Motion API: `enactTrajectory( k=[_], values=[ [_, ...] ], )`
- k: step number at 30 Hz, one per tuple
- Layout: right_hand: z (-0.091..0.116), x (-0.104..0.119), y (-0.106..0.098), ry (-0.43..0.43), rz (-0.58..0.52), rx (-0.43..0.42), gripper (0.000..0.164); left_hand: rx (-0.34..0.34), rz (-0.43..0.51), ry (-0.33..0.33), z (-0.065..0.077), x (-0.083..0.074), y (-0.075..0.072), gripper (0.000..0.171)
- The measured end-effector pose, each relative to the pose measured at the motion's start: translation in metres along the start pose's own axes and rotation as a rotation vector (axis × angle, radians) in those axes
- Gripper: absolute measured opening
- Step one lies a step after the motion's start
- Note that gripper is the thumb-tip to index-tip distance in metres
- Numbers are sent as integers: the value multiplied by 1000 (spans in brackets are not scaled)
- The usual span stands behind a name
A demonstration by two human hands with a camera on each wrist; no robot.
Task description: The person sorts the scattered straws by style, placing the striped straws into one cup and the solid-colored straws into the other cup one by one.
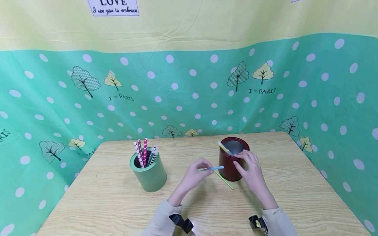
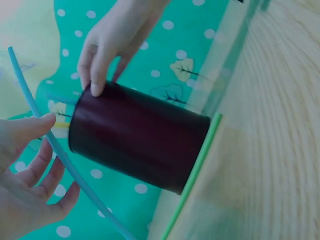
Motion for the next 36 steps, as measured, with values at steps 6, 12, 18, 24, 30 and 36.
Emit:
enactTrajectory(
  k=[6, 12, 18, 24, 30, 36],
  values=[
    [0, 0, 1, 0, 1, 3, 24, -24, 128, -28, -4, -7, -6, 9],
    [0, 1, 1, 8, -12, 16, 22, -63, 225, -48, -7, -15, -11, 13],
    [0, 1, 0, -1, -4, 3, 23, -86, 330, -38, -9, -24, -14, 13],
    [0, 1, 0, 3, -2, 7, 23, -131, 424, -7, -15, -19, -16, 18],
    [0, 1, 0, 11, 1, 11, 23, -171, 474, 52, -20, -35, -23, 20],
    [0, 1, 0, -4, -1, -2, 24, -194, 490, 89, -25, -44, -24, 20]
  ],
)
Point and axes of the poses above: each hand's wrist, its own z-axis away from the middle knuckle, its own y-axis out of the palm, x = y × z, the point moved 7 cm from there along -z, towards the middle knuckle
